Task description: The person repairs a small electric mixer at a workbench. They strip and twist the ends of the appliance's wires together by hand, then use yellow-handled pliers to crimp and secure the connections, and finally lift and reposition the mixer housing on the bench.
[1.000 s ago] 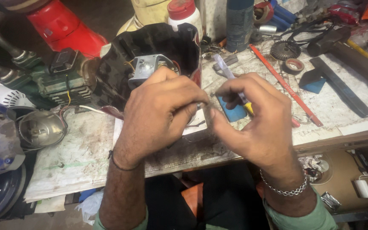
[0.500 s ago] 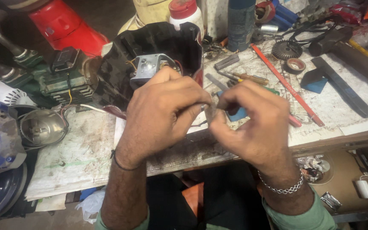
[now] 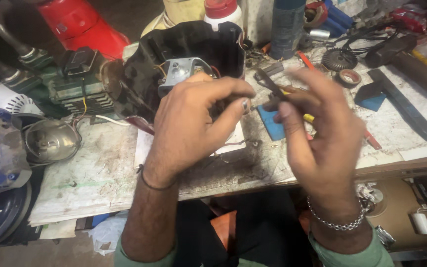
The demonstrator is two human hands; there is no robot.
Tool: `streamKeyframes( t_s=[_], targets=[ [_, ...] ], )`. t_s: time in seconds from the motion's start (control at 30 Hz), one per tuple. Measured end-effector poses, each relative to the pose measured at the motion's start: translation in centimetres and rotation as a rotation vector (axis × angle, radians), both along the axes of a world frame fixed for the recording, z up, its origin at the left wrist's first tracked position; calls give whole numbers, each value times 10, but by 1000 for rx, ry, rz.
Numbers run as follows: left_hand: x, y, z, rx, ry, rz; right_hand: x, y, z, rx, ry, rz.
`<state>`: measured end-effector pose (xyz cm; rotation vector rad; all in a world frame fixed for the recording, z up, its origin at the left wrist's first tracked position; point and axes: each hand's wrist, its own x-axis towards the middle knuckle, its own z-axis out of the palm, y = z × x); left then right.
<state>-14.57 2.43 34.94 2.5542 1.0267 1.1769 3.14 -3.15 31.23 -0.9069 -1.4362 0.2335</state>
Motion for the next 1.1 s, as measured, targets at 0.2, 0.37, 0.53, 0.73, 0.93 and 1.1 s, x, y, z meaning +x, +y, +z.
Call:
streamKeyframes(
  t_s=[0.2,0.37,0.53,0.73,0.93,1.1],
  targets=[
    [0,8,10,-360,-108,-98,-7,16,-24,78,-218,-103],
    [-3,22,15,-536,-154,-304,-9,31,-38,82,-231,-160],
    [-1,39,14,-542,-94,-381,-7,33,-40,79,-168,-101],
    [3,45,7,-615,-190,-386,-4,37,-41,-37,61,22],
    [-4,47,3,-788,-318,-437,12,33,-38,-246,578,578],
    [-5,44,-1,-824,-397,-486,2,22,-36,-143,203,135]
  ],
)
